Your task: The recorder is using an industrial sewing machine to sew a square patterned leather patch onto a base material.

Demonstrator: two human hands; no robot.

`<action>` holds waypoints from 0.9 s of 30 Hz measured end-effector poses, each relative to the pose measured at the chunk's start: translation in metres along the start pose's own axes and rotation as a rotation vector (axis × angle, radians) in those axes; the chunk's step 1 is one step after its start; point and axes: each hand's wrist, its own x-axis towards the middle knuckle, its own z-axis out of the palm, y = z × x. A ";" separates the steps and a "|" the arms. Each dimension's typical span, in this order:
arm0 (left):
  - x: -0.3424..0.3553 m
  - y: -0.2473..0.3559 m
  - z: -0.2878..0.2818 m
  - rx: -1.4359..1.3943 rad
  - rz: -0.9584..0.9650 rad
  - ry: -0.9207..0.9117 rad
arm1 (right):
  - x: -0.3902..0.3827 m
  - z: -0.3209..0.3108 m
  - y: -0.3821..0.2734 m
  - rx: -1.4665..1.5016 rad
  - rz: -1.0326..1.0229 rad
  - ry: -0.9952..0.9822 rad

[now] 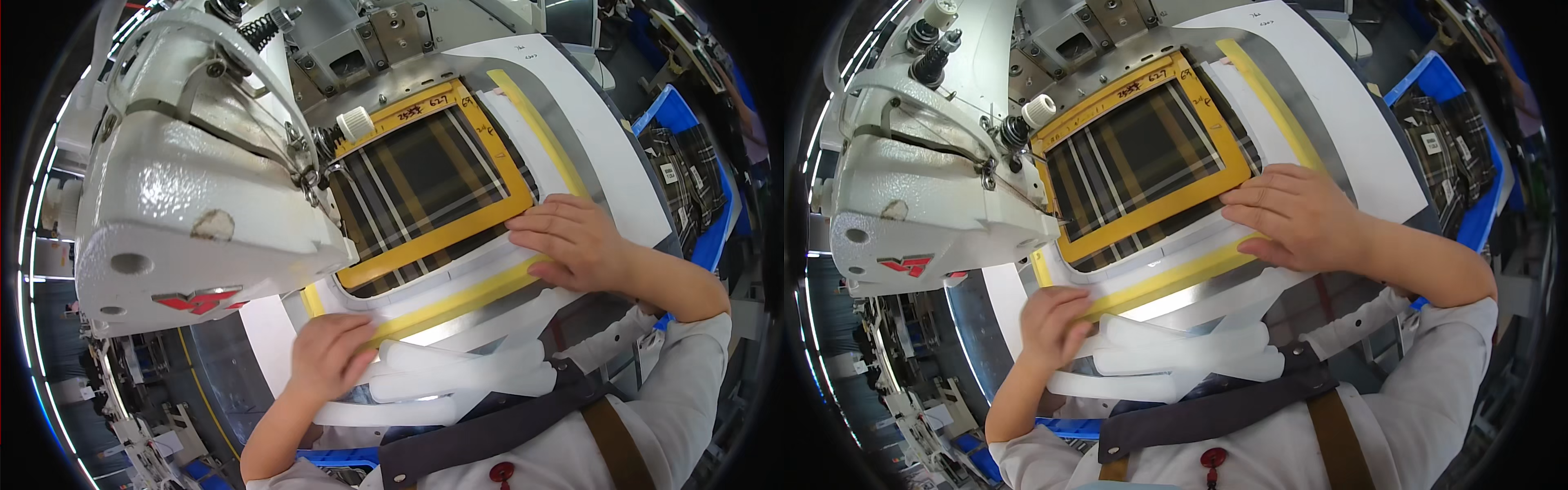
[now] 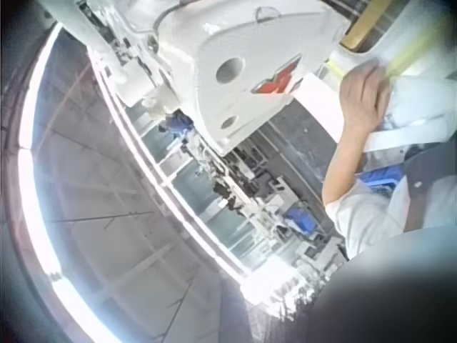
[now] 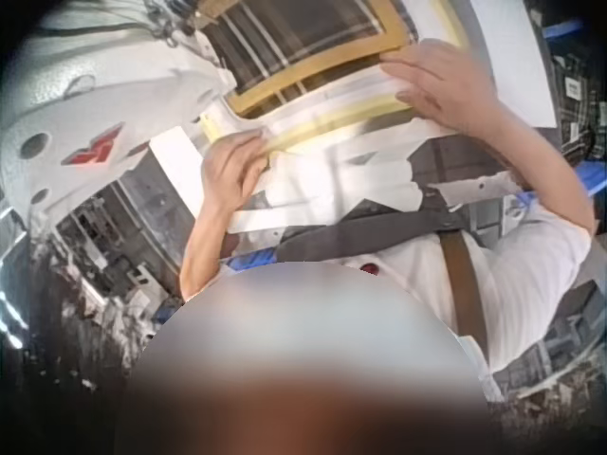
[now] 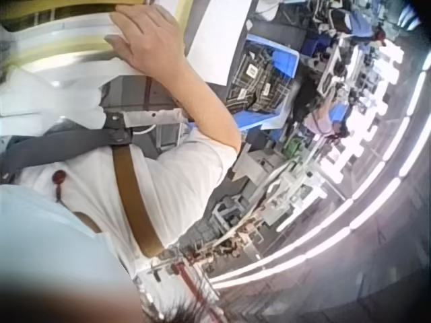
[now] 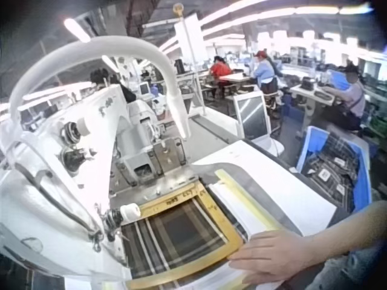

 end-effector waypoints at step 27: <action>0.016 0.034 0.001 0.218 -0.193 -0.060 | -0.008 0.015 -0.040 -0.275 0.093 0.003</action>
